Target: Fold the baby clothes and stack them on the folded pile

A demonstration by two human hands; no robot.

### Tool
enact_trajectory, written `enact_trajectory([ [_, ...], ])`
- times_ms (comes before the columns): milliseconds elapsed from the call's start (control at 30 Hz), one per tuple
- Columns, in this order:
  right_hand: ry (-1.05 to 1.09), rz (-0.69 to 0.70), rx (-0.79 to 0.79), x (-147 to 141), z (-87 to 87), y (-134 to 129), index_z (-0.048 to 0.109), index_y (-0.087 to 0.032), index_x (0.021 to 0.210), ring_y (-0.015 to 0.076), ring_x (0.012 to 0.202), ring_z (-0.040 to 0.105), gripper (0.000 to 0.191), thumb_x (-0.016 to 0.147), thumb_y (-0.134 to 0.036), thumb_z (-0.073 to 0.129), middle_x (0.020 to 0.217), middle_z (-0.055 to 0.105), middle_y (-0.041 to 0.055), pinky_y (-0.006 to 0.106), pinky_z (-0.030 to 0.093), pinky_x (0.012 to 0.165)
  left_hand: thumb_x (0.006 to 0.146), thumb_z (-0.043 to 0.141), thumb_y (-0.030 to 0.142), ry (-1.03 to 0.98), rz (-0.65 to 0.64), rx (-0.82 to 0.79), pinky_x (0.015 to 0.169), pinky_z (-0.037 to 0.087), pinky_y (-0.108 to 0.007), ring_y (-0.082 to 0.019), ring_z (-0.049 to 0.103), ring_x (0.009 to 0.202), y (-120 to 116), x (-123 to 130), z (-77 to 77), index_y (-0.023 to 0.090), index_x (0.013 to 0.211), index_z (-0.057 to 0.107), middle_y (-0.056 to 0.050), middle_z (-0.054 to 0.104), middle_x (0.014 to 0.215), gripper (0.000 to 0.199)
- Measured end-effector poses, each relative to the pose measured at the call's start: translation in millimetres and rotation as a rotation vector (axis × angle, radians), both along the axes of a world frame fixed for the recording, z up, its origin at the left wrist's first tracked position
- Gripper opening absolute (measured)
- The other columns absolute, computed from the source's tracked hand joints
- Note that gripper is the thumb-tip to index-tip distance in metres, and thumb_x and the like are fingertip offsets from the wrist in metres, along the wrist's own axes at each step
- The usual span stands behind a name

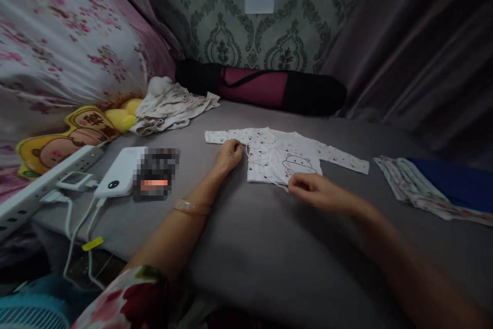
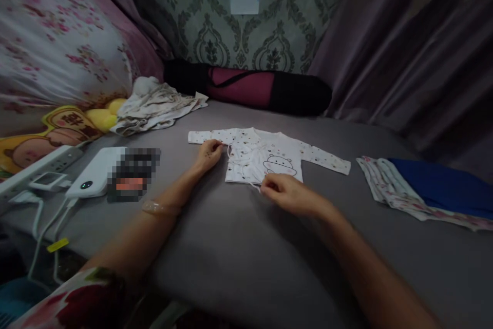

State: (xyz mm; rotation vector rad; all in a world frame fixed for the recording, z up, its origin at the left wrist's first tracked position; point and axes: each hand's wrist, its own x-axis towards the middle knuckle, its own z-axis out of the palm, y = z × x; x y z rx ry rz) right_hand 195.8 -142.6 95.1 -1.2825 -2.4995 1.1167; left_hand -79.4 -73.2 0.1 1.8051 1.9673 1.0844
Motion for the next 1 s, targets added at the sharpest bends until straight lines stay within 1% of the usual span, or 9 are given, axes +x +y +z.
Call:
enact_trajectory([
  [133, 0.160, -0.198, 0.031, 8, 13.9, 27, 0.058, -0.020, 0.080, 0.0125, 0.063, 0.046, 0.031, 0.085, -0.050, 0.051, 0.070, 0.053, -0.0011, 0.026, 0.038, 0.058, 0.080, 0.049, 0.011, 0.056, -0.060, 0.038, 0.083, 0.048, -0.033, -0.018, 0.059, 0.084, -3, 1, -0.5, 0.015, 0.092, 0.069, -0.008, 0.066, 0.088, 0.024],
  [300, 0.214, -0.418, 0.107, 23, 4.2, 53, 0.058, -0.021, 0.077, 0.0136, 0.060, 0.051, 0.028, 0.082, -0.049, 0.054, 0.064, 0.054, -0.0007, 0.027, 0.043, 0.059, 0.071, 0.044, 0.001, 0.158, -0.269, 0.068, 0.087, 0.047, -0.033, -0.018, 0.057, 0.088, -4, -1, -4.1, 0.019, 0.106, 0.070, -0.007, 0.062, 0.090, 0.047],
  [400, 0.057, -0.607, 0.300, 32, -9.1, 68, 0.061, -0.020, 0.080, 0.0182, 0.065, 0.059, 0.021, 0.084, -0.038, 0.052, 0.069, 0.062, 0.0036, 0.031, 0.046, 0.062, 0.074, 0.044, 0.002, 0.217, -0.309, 0.054, 0.090, 0.046, -0.036, -0.020, 0.057, 0.092, -1, -3, -6.7, 0.020, 0.104, 0.071, -0.008, 0.062, 0.094, 0.045],
  [467, -0.111, -0.686, 0.494, 32, -17.8, 74, 0.065, -0.019, 0.087, 0.0231, 0.077, 0.063, 0.019, 0.085, -0.031, 0.050, 0.082, 0.067, 0.0093, 0.034, 0.048, 0.068, 0.078, 0.046, 0.005, 0.230, -0.300, 0.039, 0.091, 0.045, -0.037, -0.020, 0.057, 0.091, 1, -4, -8.0, 0.020, 0.101, 0.072, -0.008, 0.063, 0.094, 0.038],
  [533, -0.208, -0.642, 0.628, 24, -25.1, 75, 0.067, -0.018, 0.098, 0.0264, 0.090, 0.063, 0.024, 0.086, -0.025, 0.047, 0.098, 0.068, 0.0137, 0.037, 0.048, 0.076, 0.080, 0.049, 0.010, 0.223, -0.295, 0.038, 0.090, 0.046, -0.036, -0.020, 0.057, 0.090, 2, -4, -8.3, 0.019, 0.098, 0.072, -0.008, 0.063, 0.093, 0.030],
  [567, -0.213, -0.578, 0.641, 16, -27.9, 75, 0.068, -0.017, 0.102, 0.0265, 0.093, 0.063, 0.027, 0.087, -0.023, 0.046, 0.104, 0.068, 0.0140, 0.038, 0.048, 0.079, 0.081, 0.051, 0.012, 0.215, -0.296, 0.042, 0.089, 0.046, -0.036, -0.020, 0.057, 0.089, 2, -4, -7.9, 0.018, 0.096, 0.072, -0.008, 0.063, 0.092, 0.026],
  [733, -0.108, -0.221, 0.433, -45, -33.6, 63, 0.066, -0.018, 0.110, 0.0212, 0.090, 0.064, 0.028, 0.089, -0.026, 0.049, 0.101, 0.070, 0.0075, 0.031, 0.047, 0.081, 0.081, 0.057, 0.015, 0.121, -0.287, 0.069, 0.084, 0.046, -0.031, -0.017, 0.057, 0.083, -1, -3, -1.3, 0.015, 0.089, 0.070, -0.006, 0.065, 0.087, 0.015],
  [900, -0.178, -0.155, 0.462, -94, -34.5, 57, 0.059, -0.023, 0.121, 0.0246, 0.100, 0.061, 0.039, 0.086, -0.039, 0.059, 0.110, 0.066, 0.0082, 0.035, 0.047, 0.083, 0.082, 0.057, 0.018, -0.064, -0.238, 0.073, 0.074, 0.045, -0.026, -0.014, 0.057, 0.077, -3, 4, 6.1, 0.016, 0.088, 0.067, -0.003, 0.067, 0.083, 0.012],
  [1000, -0.247, -0.172, 0.490, -110, -35.6, 66, 0.063, -0.022, 0.112, 0.0270, 0.102, 0.061, 0.031, 0.088, -0.039, 0.054, 0.112, 0.066, 0.0109, 0.037, 0.047, 0.083, 0.083, 0.055, 0.019, -0.173, -0.257, 0.074, 0.071, 0.045, -0.025, -0.012, 0.057, 0.073, -2, 7, 7.1, 0.016, 0.090, 0.065, -0.002, 0.066, 0.080, 0.013],
])
